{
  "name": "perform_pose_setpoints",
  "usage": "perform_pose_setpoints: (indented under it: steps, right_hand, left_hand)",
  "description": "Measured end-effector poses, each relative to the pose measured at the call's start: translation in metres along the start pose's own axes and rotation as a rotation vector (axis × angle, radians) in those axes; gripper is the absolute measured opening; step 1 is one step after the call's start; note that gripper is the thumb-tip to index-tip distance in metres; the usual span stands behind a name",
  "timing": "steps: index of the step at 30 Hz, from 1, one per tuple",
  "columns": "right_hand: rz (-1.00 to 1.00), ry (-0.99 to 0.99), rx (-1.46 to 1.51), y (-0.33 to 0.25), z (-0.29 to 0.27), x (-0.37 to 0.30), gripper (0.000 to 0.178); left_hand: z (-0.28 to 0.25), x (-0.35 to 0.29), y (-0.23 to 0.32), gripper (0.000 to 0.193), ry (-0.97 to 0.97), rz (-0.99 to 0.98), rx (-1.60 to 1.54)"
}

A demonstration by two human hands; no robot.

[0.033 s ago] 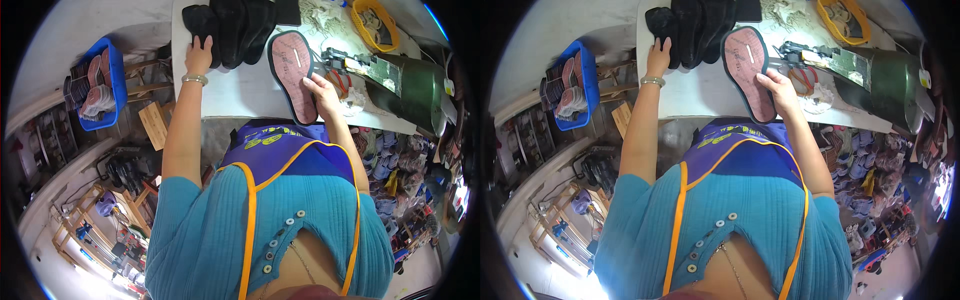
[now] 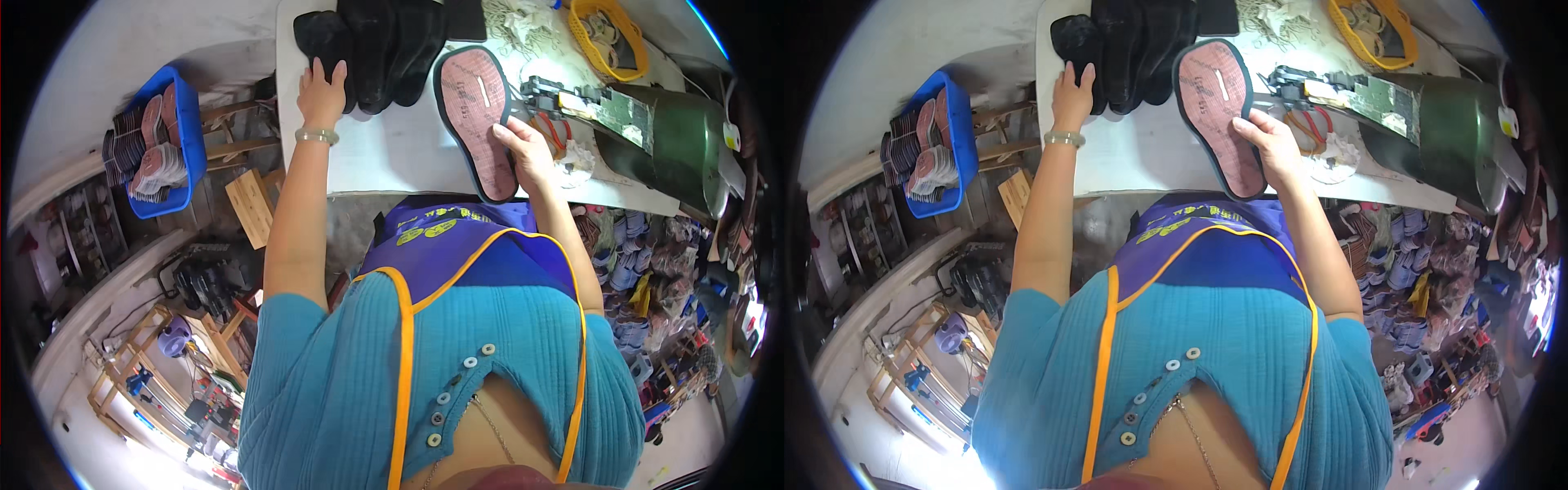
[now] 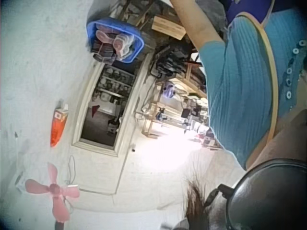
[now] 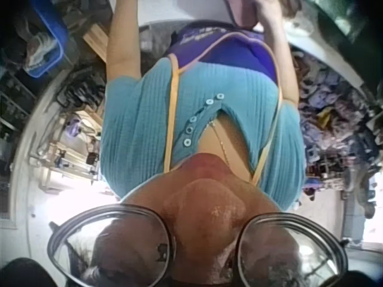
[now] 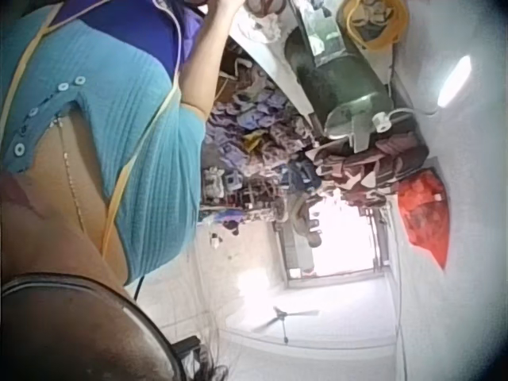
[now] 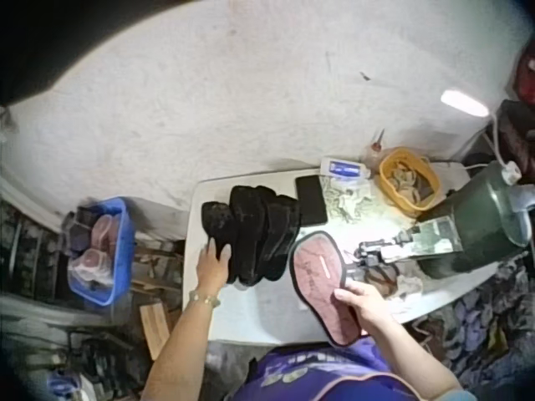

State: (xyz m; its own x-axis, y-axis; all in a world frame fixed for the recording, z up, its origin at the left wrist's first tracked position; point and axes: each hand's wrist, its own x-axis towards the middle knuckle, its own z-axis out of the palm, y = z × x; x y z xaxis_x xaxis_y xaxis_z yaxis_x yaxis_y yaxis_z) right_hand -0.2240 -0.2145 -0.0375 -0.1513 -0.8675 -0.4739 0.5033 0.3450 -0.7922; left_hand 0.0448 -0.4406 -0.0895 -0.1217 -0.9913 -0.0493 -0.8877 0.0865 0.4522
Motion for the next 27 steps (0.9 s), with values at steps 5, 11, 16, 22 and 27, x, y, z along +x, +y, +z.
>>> perform_pose_setpoints:
  steps: [5,11,16,22,27]
  right_hand:
    - [-0.047,0.062,0.015,-0.031,0.009,-0.021,0.03]
    - [-0.248,0.23,-0.257,-0.047,0.005,-0.038,0.021]
    - [-0.757,0.525,-1.046,-0.052,0.002,-0.048,0.046]
    - [-0.444,0.365,-1.386,-0.093,-0.003,-0.077,0.084]
    - [-0.461,0.429,-1.405,-0.115,-0.029,-0.066,0.061]
  left_hand:
    - [-0.036,-0.09,0.109,0.054,-0.885,-0.03,-1.253]
    - [-0.024,-0.127,0.177,0.025,-0.953,-0.086,-1.413]
    - [-0.013,-0.131,0.221,0.022,-0.908,-0.241,-1.575]
    - [0.009,-0.123,0.241,0.025,-0.739,-0.14,-1.579]
    - [0.044,-0.113,0.263,0.022,-0.441,0.074,-1.425]
